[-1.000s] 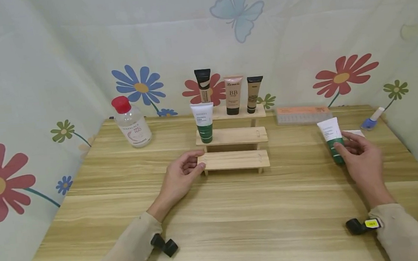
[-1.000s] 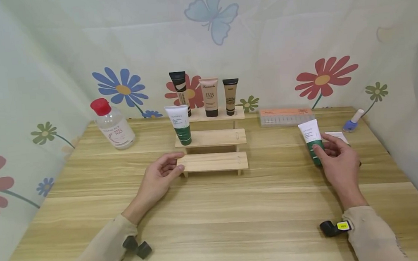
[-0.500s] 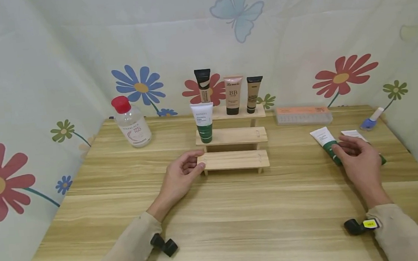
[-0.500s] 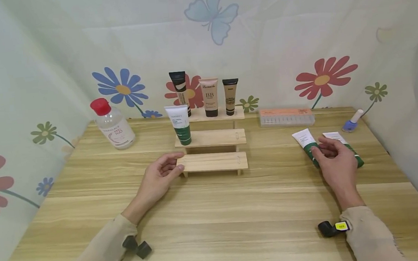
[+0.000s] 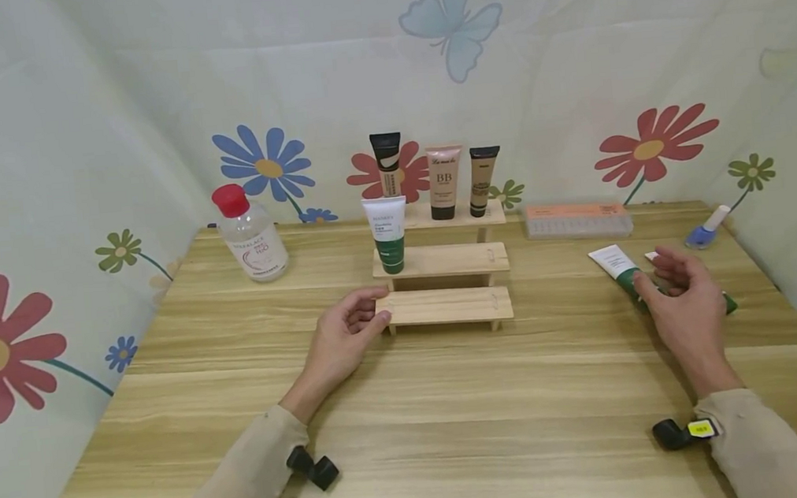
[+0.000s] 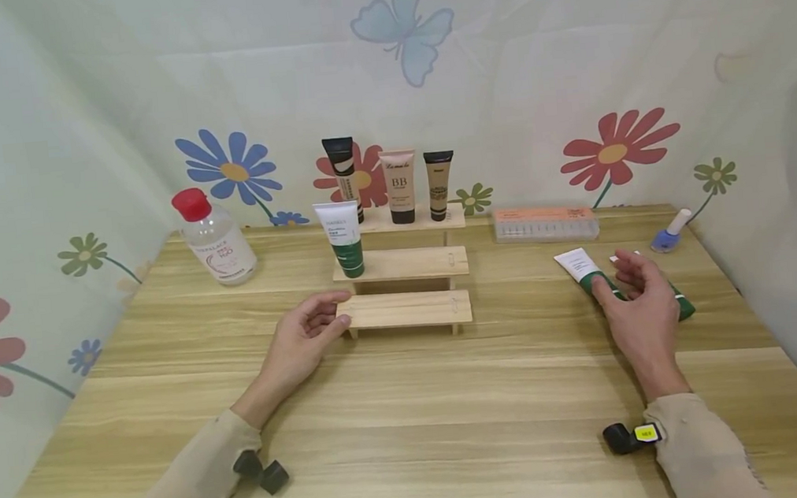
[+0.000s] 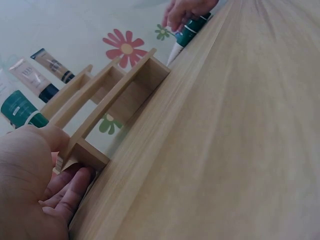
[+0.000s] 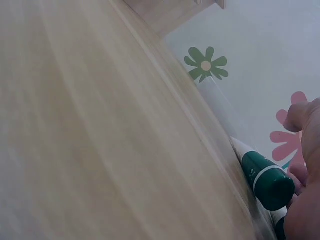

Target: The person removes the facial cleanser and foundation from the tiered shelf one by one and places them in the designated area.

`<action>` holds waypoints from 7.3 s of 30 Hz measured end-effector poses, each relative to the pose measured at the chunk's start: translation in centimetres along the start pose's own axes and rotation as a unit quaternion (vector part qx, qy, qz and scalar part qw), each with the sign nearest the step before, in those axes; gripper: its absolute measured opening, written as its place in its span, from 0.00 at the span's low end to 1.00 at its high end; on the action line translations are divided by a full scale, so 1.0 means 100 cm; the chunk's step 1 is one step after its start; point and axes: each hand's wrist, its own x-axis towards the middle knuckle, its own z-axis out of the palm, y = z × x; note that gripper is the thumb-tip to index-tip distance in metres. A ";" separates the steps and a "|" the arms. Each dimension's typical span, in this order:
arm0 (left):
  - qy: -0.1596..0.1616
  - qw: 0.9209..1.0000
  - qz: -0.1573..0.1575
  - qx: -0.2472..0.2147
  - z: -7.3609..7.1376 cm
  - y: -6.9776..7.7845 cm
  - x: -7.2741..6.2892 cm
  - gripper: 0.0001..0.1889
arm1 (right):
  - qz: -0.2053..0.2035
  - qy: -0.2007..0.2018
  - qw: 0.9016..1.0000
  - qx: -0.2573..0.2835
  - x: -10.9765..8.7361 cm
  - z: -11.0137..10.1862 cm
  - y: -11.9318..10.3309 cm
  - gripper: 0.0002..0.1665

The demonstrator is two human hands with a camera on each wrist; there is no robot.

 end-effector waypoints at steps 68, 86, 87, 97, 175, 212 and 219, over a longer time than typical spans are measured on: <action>0.004 1.000 -0.002 -0.008 0.000 0.001 -0.001 0.19 | -0.216 -0.155 0.870 0.416 -0.057 0.119 -0.211 0.42; 0.000 1.000 -0.005 -0.003 0.000 -0.001 0.000 0.18 | -0.152 -0.255 0.881 0.368 -0.071 0.176 -0.211 0.40; 0.000 1.000 -0.006 -0.003 0.000 0.000 0.000 0.18 | -0.150 -0.260 0.880 0.368 -0.071 0.178 -0.211 0.40; 0.001 1.000 -0.004 -0.009 0.001 0.003 -0.001 0.19 | -0.155 -0.277 0.885 0.342 -0.073 0.192 -0.209 0.34; 0.010 1.000 0.003 0.004 -0.004 -0.005 -0.001 0.19 | -0.117 -0.026 0.959 0.258 0.003 0.012 -0.125 0.26; 0.002 1.000 -0.001 -0.003 0.000 0.000 0.000 0.19 | -0.021 -0.095 0.989 0.113 -0.011 0.040 -0.037 0.31; 0.003 1.000 -0.002 -0.003 0.000 -0.002 0.000 0.19 | -0.035 -0.097 0.992 0.075 -0.013 0.042 -0.034 0.30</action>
